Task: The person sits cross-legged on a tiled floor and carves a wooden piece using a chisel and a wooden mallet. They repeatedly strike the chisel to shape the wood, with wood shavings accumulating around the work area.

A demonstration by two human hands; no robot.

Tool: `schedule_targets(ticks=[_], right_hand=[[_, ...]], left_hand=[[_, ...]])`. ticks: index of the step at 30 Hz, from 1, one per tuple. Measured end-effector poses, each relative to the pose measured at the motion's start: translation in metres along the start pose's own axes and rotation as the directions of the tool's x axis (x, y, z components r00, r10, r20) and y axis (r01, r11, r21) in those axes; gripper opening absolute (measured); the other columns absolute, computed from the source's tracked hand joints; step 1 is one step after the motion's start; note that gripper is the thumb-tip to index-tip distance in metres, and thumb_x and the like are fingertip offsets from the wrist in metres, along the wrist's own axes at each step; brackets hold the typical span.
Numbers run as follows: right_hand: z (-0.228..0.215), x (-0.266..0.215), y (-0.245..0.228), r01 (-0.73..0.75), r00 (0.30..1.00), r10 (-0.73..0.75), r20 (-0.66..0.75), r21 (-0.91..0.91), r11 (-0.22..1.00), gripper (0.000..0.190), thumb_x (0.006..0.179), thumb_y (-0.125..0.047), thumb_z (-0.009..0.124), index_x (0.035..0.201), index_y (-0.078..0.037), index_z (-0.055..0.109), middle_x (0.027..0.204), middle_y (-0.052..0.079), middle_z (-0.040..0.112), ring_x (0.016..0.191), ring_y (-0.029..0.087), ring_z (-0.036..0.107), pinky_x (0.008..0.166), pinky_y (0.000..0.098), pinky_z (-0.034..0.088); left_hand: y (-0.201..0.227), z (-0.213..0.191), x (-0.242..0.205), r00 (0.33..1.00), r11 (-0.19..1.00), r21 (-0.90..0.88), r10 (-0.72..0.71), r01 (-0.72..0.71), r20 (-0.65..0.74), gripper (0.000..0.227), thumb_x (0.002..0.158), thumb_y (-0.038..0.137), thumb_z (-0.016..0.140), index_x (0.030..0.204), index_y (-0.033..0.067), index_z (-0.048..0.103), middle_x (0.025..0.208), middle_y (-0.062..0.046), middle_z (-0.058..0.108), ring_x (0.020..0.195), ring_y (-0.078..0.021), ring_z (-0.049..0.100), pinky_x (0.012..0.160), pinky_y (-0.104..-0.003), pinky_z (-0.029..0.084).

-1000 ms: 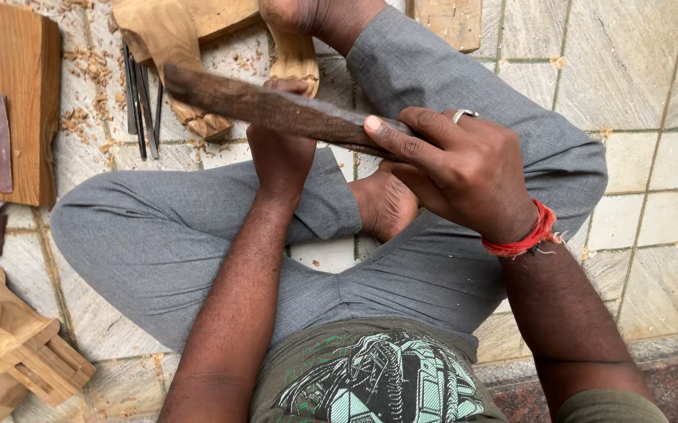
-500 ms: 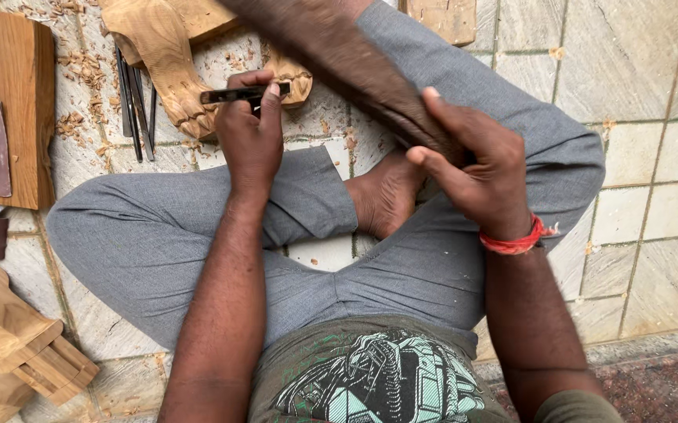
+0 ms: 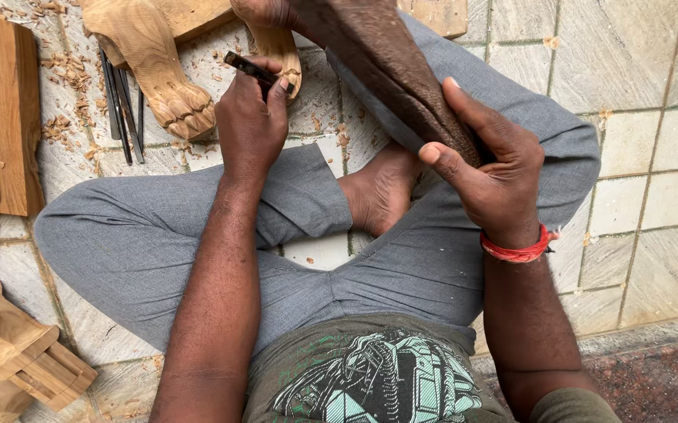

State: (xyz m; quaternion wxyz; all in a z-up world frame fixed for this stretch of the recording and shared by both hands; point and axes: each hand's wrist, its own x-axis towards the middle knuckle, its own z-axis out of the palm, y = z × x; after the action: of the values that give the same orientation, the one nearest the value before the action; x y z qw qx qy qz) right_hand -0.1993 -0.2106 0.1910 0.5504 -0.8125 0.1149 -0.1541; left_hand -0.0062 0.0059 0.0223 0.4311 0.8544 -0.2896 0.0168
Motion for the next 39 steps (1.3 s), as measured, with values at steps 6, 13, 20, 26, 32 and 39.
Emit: schedule_targets(ticks=[6,13,20,26,32,39], right_hand=[[0.008,0.033,-0.036,0.277,0.955,-0.227,0.190,-0.303,0.912,0.054,0.097,-0.012,0.088,0.144,-0.005,0.062,0.123,0.014,0.074,0.105,0.020,0.075,0.090,0.0292,0.062],[0.024,0.058,-0.053,0.460,0.880,-0.291,0.375,-0.523,0.718,0.051,0.097,-0.024,0.086,0.143,-0.016,0.066,0.114,0.005,0.075,0.085,0.017,0.073,0.069,0.0308,0.058],[0.024,0.053,-0.043,0.444,0.894,-0.283,0.348,-0.598,0.667,0.052,0.093,-0.027,0.088,0.140,-0.015,0.069,0.112,0.006,0.077,0.080,0.017,0.072,0.066,0.0310,0.058],[0.019,0.039,-0.022,0.275,0.955,-0.213,0.206,-0.346,0.897,0.050,0.098,-0.022,0.087,0.142,-0.010,0.064,0.119,0.010,0.076,0.099,0.017,0.076,0.084,0.0282,0.064],[0.009,0.031,-0.028,0.254,0.961,-0.203,0.189,-0.304,0.918,0.048,0.100,-0.020,0.086,0.141,-0.009,0.064,0.124,0.012,0.075,0.109,0.019,0.077,0.091,0.0292,0.066],[0.024,0.047,-0.043,0.377,0.923,-0.236,0.303,-0.596,0.709,0.047,0.091,-0.024,0.088,0.134,-0.013,0.073,0.112,0.009,0.079,0.083,0.020,0.074,0.067,0.0325,0.059]], left_hand=[[0.005,0.004,-0.004,0.999,0.998,0.051,0.044,-0.043,-0.012,0.018,0.100,0.004,0.069,0.114,0.0006,0.057,0.090,-0.017,0.070,0.078,-0.0321,0.074,0.065,-0.045,0.062],[-0.001,0.012,-0.012,0.998,0.986,0.156,0.057,-0.059,0.013,0.010,0.086,0.002,0.068,0.089,-0.0006,0.060,0.075,-0.021,0.063,0.069,-0.0423,0.066,0.063,-0.054,0.054],[0.010,0.008,-0.005,0.998,0.996,0.076,0.049,-0.046,-0.044,0.011,0.093,0.002,0.065,0.103,-0.0010,0.063,0.086,-0.019,0.067,0.079,-0.0407,0.068,0.069,-0.051,0.056],[0.011,0.000,0.000,1.000,1.000,0.001,-0.019,0.019,-0.005,0.012,0.099,0.003,0.065,0.108,0.0006,0.057,0.087,-0.017,0.068,0.078,-0.0348,0.073,0.066,-0.048,0.058],[0.015,0.002,0.000,0.999,0.999,0.009,0.048,-0.048,-0.007,0.016,0.099,0.001,0.066,0.113,-0.0003,0.057,0.091,-0.018,0.069,0.080,-0.0357,0.074,0.064,-0.046,0.059],[0.018,0.008,0.002,1.000,0.995,0.099,0.013,-0.012,-0.004,0.014,0.098,0.003,0.065,0.108,0.0001,0.056,0.087,-0.020,0.067,0.077,-0.0404,0.070,0.066,-0.051,0.057]])
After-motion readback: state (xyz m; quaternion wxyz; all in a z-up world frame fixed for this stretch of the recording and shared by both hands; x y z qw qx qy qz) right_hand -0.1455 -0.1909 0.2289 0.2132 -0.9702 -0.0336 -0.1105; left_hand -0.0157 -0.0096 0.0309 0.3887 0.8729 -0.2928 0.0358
